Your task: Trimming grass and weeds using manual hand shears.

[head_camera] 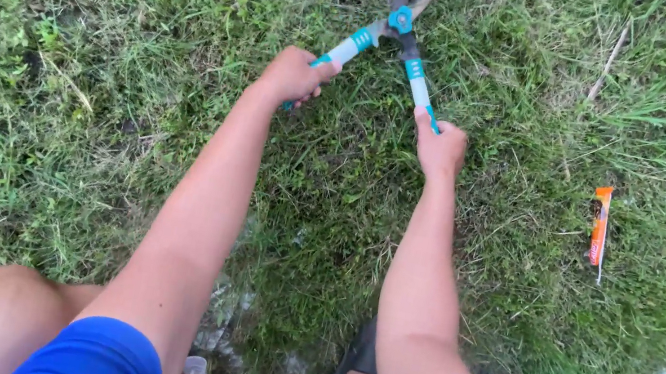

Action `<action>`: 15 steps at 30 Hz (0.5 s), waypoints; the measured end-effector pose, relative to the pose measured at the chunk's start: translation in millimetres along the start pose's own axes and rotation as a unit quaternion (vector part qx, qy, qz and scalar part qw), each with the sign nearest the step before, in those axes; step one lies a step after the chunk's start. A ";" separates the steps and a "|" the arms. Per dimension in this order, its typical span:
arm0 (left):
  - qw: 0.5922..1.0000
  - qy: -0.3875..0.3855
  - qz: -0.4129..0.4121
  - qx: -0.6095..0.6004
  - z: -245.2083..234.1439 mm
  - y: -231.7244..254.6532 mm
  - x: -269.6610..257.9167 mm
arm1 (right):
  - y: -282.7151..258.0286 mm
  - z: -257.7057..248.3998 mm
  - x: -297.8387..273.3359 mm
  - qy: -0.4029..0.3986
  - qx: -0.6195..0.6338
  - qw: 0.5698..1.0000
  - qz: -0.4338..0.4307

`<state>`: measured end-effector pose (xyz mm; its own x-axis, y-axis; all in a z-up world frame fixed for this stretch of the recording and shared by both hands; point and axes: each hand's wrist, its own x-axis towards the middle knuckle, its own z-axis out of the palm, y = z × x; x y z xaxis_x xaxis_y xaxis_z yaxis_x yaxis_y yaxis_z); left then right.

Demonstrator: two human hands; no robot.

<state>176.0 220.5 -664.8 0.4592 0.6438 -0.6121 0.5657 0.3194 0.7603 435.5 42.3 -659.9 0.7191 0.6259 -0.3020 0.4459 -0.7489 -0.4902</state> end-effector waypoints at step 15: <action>0.964 0.248 -0.004 0.096 104.4 20.2 -12.0 | -29.2 77.1 -19.7 0.033 0.095 0.991 0.092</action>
<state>253.5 146.7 -664.8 0.0975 0.9104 -0.4021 0.7059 0.2215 0.6728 367.1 68.7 -702.7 0.8145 0.4628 -0.3499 0.2009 -0.7907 -0.5783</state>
